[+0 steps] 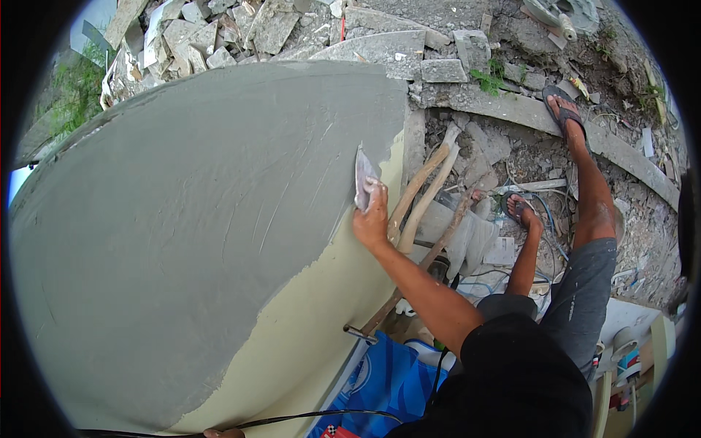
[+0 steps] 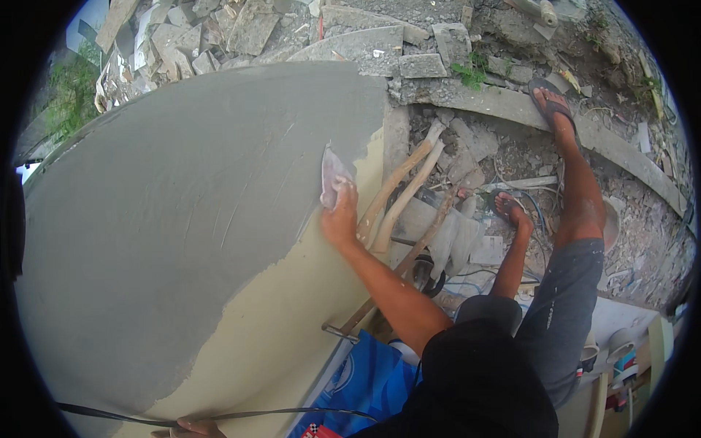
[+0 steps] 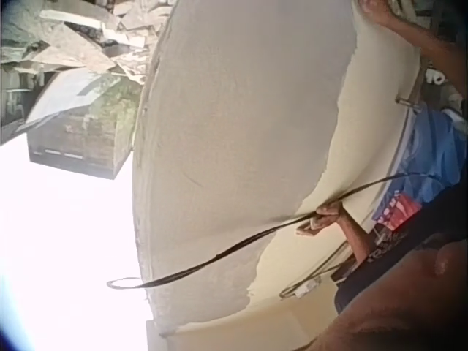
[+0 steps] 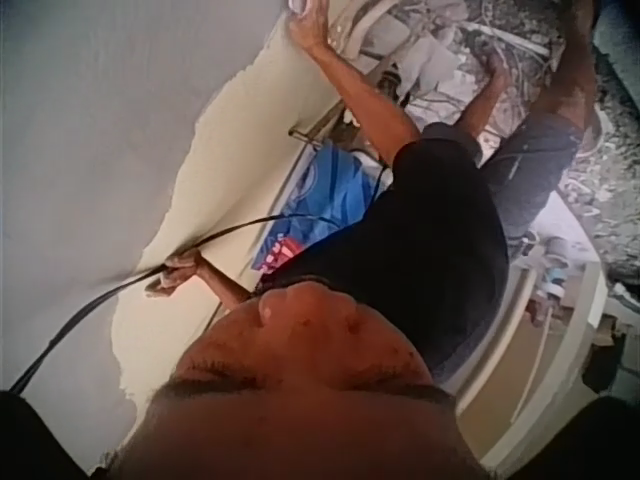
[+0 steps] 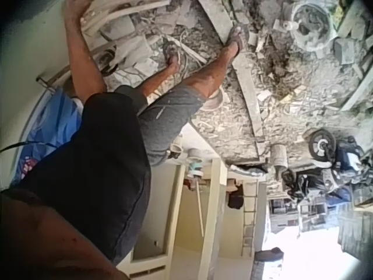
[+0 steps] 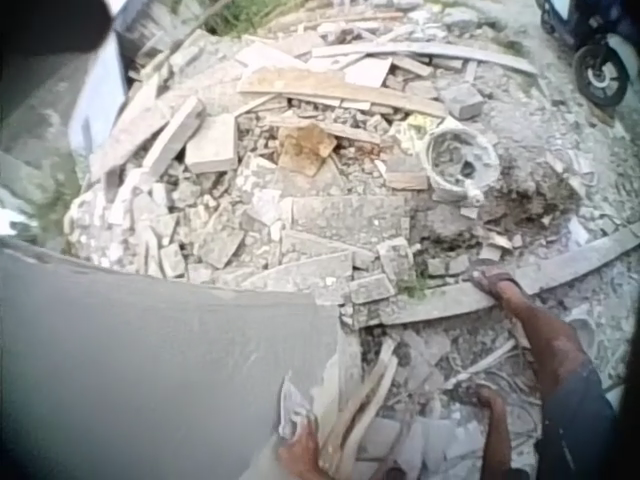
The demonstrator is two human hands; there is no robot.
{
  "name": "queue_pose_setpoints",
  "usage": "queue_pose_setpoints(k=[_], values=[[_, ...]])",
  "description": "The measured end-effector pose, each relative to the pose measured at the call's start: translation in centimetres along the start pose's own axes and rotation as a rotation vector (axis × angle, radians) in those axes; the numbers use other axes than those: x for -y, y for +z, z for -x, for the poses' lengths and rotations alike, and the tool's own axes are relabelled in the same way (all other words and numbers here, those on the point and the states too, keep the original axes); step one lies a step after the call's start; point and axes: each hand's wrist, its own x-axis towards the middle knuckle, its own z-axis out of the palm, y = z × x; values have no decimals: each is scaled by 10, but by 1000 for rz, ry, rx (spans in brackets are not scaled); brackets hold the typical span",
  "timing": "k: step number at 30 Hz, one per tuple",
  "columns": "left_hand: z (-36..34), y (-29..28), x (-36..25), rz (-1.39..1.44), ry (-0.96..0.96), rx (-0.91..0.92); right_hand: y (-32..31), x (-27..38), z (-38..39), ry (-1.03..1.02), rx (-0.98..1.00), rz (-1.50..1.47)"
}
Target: Apply and smooth plaster or cement on a wall corner using a trowel.
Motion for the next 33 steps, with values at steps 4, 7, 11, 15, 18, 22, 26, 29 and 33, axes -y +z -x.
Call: queue_pose_setpoints(k=[4,7,11,15,18,22,26,29,33], values=[[6,-6,7,-26,0,21,5,48,99,-38,95,25],[9,-8,13,-40,-5,17,-27,73,109,90,117,-93],[-2,-6,1,-9,-50,-29,-48,13,14,583,-113,-243],[-4,0,-5,-28,-50,-3,-55,-50,-88,814,56,-533],[-4,6,2,-12,-45,1,-50,-40,-90,820,13,-534],[8,11,8,-3,-63,22,-56,11,-38,709,170,-420],[24,2,11,1,-102,45,-50,44,8,574,153,-177],[29,-6,17,-3,-121,50,-40,73,44,557,179,-196],[-8,-6,-4,-73,13,24,-43,160,91,378,205,-153]])
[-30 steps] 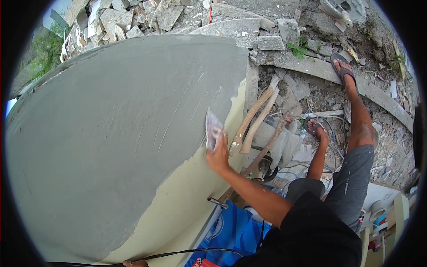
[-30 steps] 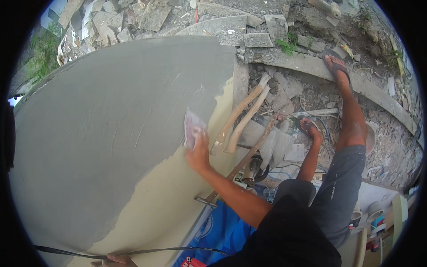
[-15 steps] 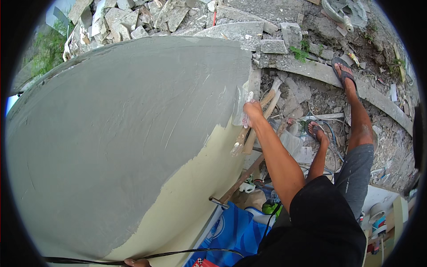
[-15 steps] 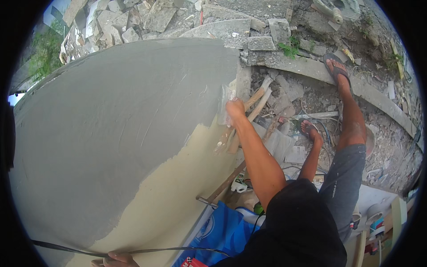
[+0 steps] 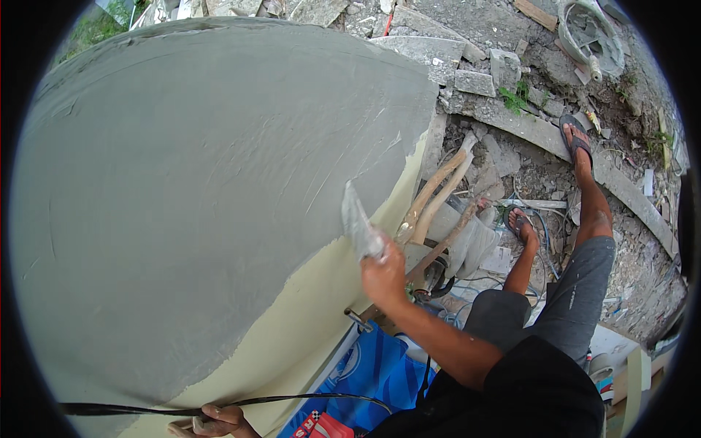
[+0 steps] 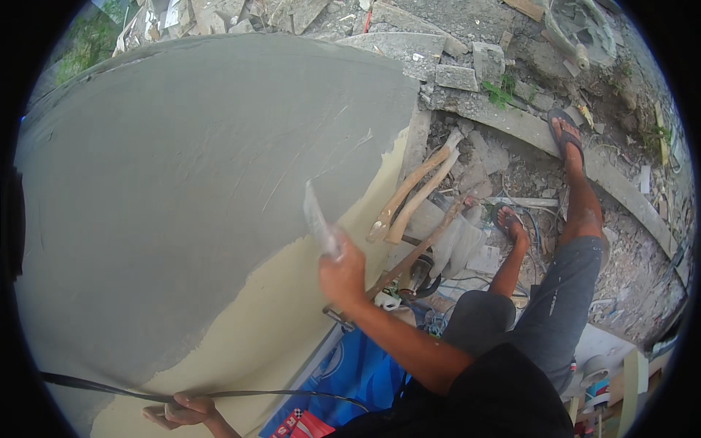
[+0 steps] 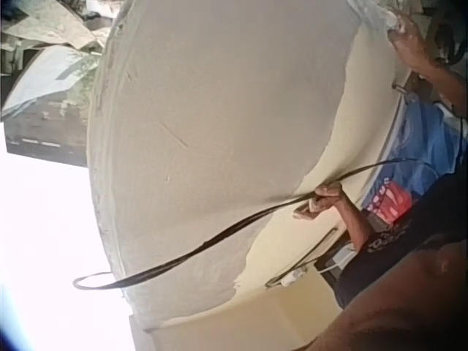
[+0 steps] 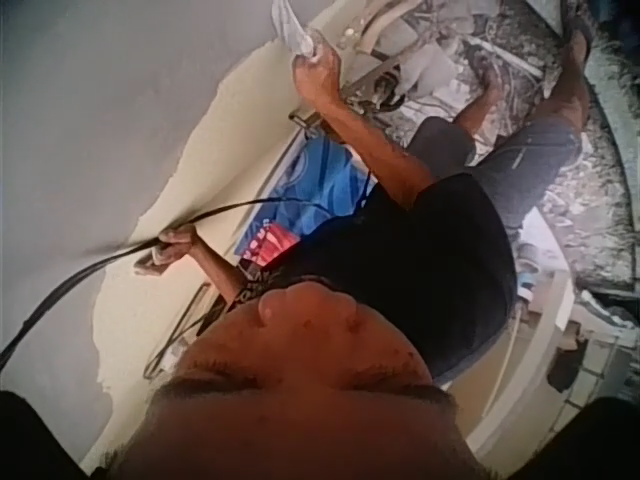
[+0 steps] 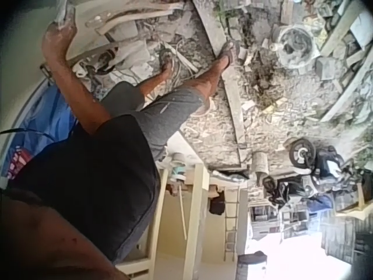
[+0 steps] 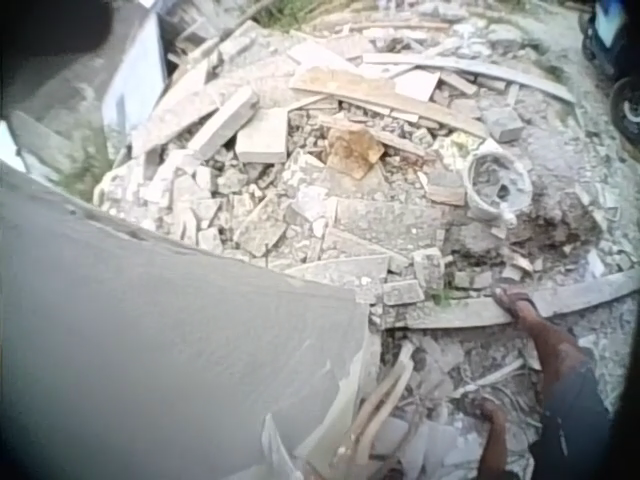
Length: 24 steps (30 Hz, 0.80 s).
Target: Apply and smooth plaster or cement on a wall corner using a trowel.
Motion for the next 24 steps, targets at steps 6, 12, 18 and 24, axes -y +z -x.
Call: queue_pose_setpoints(k=[6,12,18,24], values=[[2,-1,1,-25,-30,13,-17,11,42,-239,214,-23],[16,-2,21,3,31,-6,-103,-59,-152,419,-200,-725],[6,-1,7,-42,175,79,-130,-176,-295,230,-327,-423],[-16,38,3,-102,225,-315,-70,-148,-286,318,-333,53]])
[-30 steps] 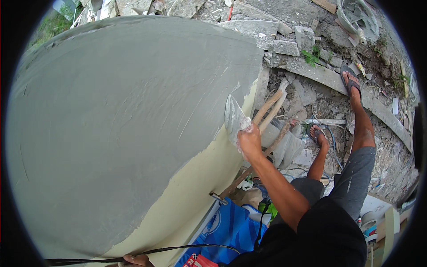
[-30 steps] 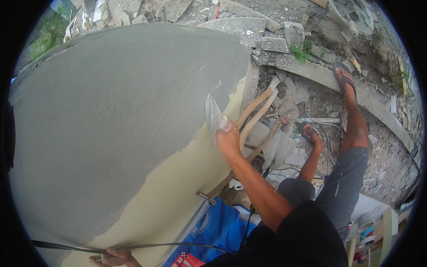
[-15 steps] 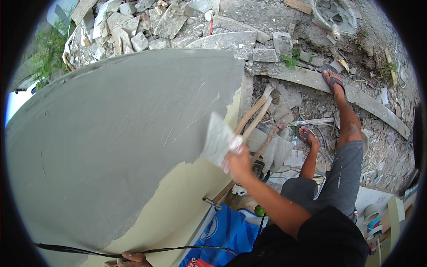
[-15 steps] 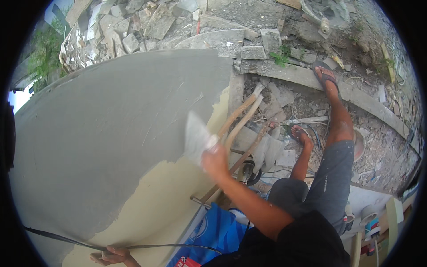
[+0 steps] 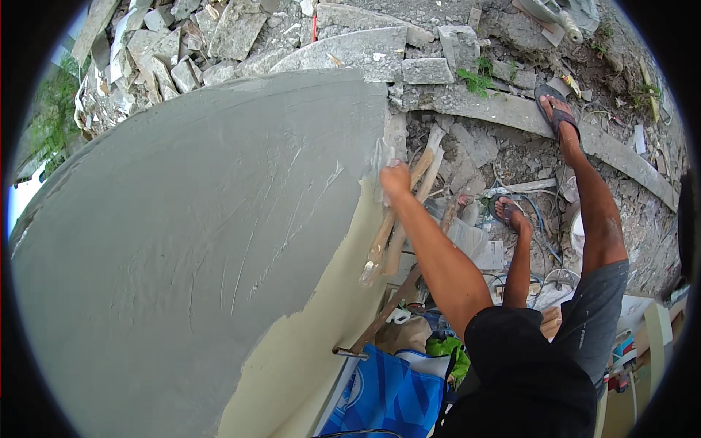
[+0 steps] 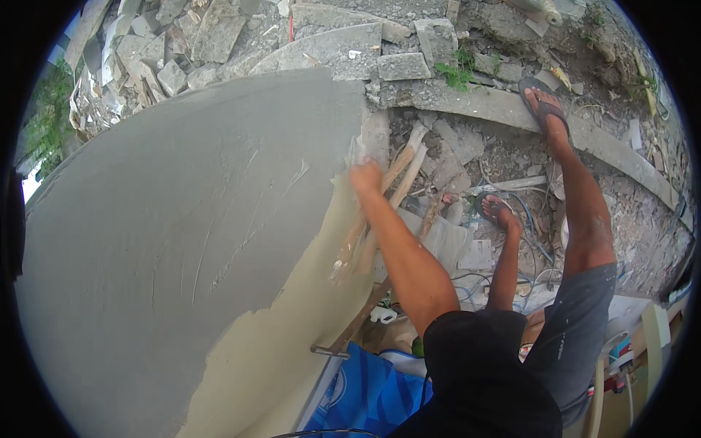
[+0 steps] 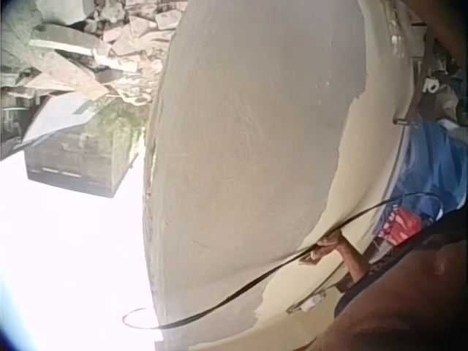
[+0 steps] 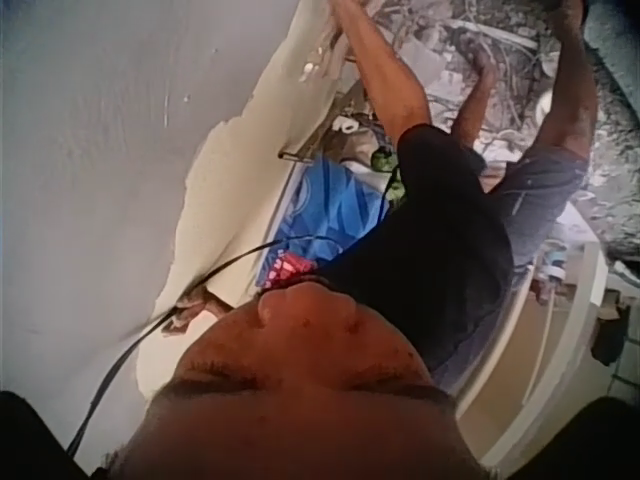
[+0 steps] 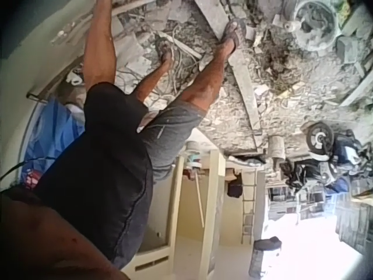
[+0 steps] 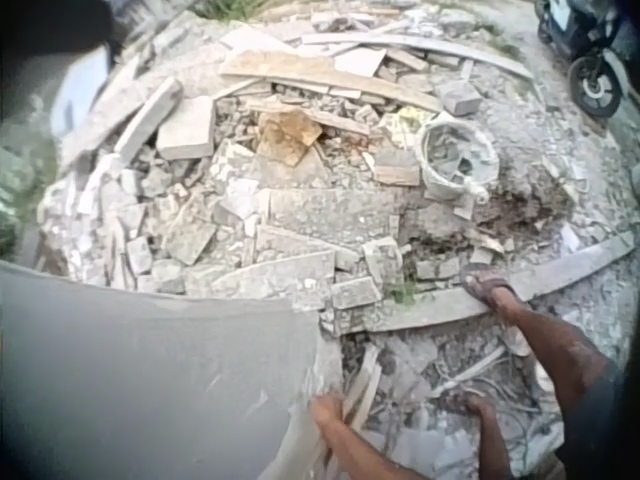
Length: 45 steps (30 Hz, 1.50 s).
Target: Apply and smooth plaster or cement on a wall corner using a trowel.
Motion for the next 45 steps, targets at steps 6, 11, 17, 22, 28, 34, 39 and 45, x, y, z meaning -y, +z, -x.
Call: queue_pose_setpoints(k=[6,11,17,22,28,34,39,45], values=[[29,-18,20,-11,86,-56,13,8,167,-567,-61,106],[22,-40,8,110,-179,357,-32,-21,100,3,-47,-253],[19,-24,15,-2,198,210,-28,-42,-87,68,-30,-134],[46,-39,27,-14,0,233,-17,-58,-105,77,21,-3],[47,-16,43,55,42,-52,-21,-12,10,106,237,-412],[32,-10,27,121,14,-54,-22,28,97,109,194,-376],[13,-43,6,168,-317,322,-20,45,167,-48,193,-197],[38,-47,9,133,-284,328,-32,94,296,-269,201,-5]])
